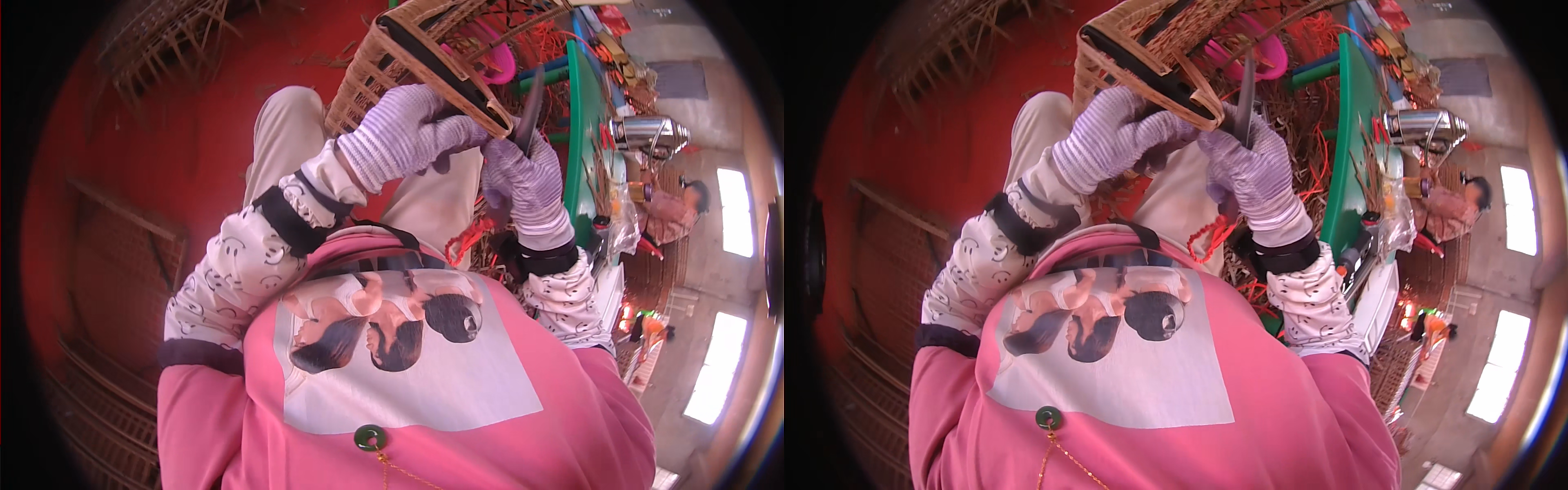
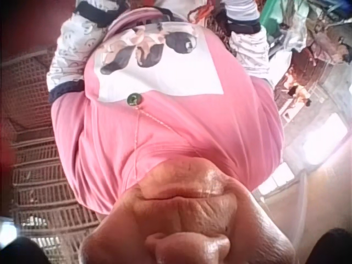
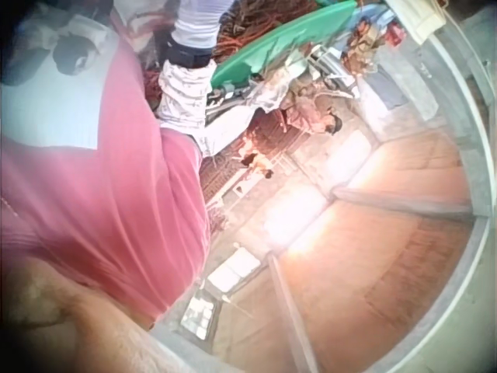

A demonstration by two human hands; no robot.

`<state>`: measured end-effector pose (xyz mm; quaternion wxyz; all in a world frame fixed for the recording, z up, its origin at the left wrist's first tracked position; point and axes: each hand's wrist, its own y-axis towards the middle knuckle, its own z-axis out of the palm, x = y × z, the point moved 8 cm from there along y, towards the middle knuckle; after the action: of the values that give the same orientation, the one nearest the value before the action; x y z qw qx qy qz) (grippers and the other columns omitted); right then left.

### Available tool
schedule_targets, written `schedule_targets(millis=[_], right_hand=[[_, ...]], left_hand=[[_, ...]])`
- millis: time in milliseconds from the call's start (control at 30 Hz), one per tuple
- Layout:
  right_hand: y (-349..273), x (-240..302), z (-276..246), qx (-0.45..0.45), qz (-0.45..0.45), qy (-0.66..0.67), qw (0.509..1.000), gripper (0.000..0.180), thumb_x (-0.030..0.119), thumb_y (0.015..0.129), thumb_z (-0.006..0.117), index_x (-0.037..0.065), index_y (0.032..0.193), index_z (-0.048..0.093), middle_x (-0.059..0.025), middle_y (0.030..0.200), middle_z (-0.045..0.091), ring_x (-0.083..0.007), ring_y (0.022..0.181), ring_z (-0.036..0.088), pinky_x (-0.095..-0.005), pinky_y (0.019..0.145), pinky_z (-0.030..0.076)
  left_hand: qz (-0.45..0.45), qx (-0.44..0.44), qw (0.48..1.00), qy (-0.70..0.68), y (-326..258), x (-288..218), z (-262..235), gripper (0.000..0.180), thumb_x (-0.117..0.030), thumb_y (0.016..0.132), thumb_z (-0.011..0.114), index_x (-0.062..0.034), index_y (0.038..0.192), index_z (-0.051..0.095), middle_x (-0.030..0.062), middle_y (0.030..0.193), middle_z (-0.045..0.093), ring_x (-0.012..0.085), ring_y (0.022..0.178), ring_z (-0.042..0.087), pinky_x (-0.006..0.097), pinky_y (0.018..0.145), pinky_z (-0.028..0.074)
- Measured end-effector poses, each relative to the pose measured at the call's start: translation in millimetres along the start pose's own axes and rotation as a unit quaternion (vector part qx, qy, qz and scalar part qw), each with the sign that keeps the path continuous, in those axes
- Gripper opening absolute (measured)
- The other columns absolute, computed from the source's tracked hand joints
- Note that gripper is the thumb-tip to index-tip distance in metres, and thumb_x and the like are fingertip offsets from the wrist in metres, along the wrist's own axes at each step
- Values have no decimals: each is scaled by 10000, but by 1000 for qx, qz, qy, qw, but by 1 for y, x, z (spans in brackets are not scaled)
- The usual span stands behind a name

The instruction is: Finishing the edges of a woven bamboo furniture piece using scissors and a staple gun.

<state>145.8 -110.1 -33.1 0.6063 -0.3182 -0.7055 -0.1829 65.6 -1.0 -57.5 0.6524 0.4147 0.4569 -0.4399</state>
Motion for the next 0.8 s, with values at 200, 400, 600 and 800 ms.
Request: schedule_targets(millis=[200, 400, 600, 800], right_hand=[[-40, -15, -148, -209, 113, -176, 955, 547, 472, 791, 588, -10, 1037, 514, -4, 638, 491, -56, 388, 401, -217, 341, 323], [-214, -58, -377, -443, 121, -516, 724, 338, 288, 844, 526, 14, 1040, 553, -158, 963, 609, -277, 888, 582, -361, 769, 445], [-397, -176, -433, -394, 471, -540, 575, 450, 369, 771, 551, 166, 1171, 513, -187, 1079, 560, -332, 1044, 514, -384, 905, 393], [-324, -152, -421, -452, 299, -602, 586, 445, 292, 776, 581, 68, 1153, 507, -189, 1045, 562, -342, 943, 549, -404, 835, 427]], left_hand=[[42, -36, 998, 18, 4, 0, 6, 240, -217, 843, 572, -20, 976, 609, 12, 647, 593, 59, 494, 513, 209, 447, 399], [-27, -98, 985, 141, -2, 7, -2, 254, -252, 866, 515, -12, 800, 569, -1, 549, 502, 63, 466, 460, 212, 420, 325], [14, -76, 992, 97, 3, 27, 7, 272, -241, 869, 513, 9, 965, 559, -29, 508, 446, 48, 423, 382, 199, 419, 270], [15, -80, 991, 102, 1, 19, 0, 320, -249, 873, 498, 18, 1041, 549, -41, 511, 449, 38, 420, 356, 197, 413, 256]])
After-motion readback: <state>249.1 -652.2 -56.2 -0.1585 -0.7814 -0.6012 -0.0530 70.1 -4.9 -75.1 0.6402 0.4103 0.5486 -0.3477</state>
